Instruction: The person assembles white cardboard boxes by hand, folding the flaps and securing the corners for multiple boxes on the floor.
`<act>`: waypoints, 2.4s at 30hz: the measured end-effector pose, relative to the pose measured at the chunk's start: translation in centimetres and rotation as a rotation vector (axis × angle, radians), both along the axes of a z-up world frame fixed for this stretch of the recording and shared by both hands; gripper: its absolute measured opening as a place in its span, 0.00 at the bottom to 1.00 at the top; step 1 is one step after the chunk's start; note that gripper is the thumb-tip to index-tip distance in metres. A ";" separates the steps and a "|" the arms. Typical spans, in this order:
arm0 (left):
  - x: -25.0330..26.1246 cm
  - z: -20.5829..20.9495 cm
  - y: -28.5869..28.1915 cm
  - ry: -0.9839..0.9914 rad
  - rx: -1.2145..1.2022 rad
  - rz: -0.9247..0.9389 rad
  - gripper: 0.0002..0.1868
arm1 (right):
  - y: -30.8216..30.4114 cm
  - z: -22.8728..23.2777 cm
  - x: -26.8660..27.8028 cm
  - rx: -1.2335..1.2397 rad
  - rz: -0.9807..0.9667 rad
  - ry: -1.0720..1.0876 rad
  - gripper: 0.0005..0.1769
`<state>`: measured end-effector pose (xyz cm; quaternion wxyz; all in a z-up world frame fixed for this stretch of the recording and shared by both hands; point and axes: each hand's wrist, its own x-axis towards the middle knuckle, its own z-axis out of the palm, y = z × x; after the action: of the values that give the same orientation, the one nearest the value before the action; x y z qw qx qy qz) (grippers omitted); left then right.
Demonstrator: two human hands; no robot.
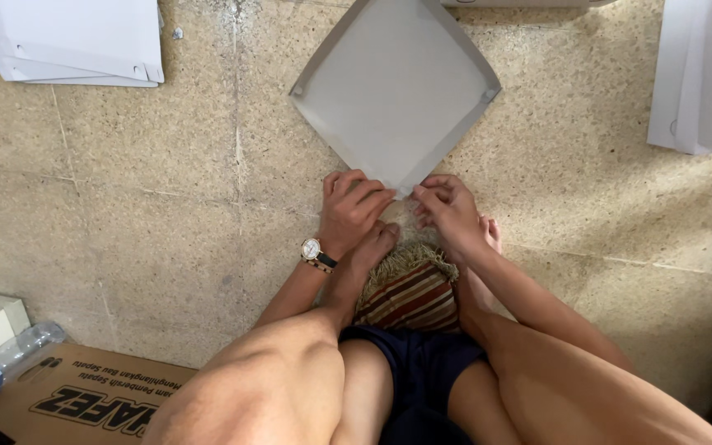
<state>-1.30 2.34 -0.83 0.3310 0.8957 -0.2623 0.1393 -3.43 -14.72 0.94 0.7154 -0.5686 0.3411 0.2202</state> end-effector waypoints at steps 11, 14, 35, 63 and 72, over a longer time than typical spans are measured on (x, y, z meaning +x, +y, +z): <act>-0.3 0.3 -1.4 0.121 -0.210 0.022 0.04 | -0.1 -2.2 -1.0 0.161 -0.016 -0.087 0.09; 0.0 0.7 -1.7 0.124 -0.182 0.022 0.05 | -0.1 -2.0 -0.9 0.133 -0.001 -0.125 0.09; -0.1 1.3 -3.2 0.144 0.040 0.146 0.05 | 0.9 -1.9 -0.2 0.147 -0.064 -0.098 0.11; -0.2 1.0 -2.8 0.435 -0.200 0.132 0.07 | 1.2 -1.2 0.3 0.096 -0.078 0.008 0.10; -0.2 1.7 -3.0 0.527 -0.314 0.123 0.09 | 1.3 -0.6 0.2 0.084 -0.086 0.034 0.11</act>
<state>-1.52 -0.64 0.85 0.5129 0.8530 -0.0879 -0.0391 -3.26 -13.40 0.33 0.7416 -0.5191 0.3678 0.2130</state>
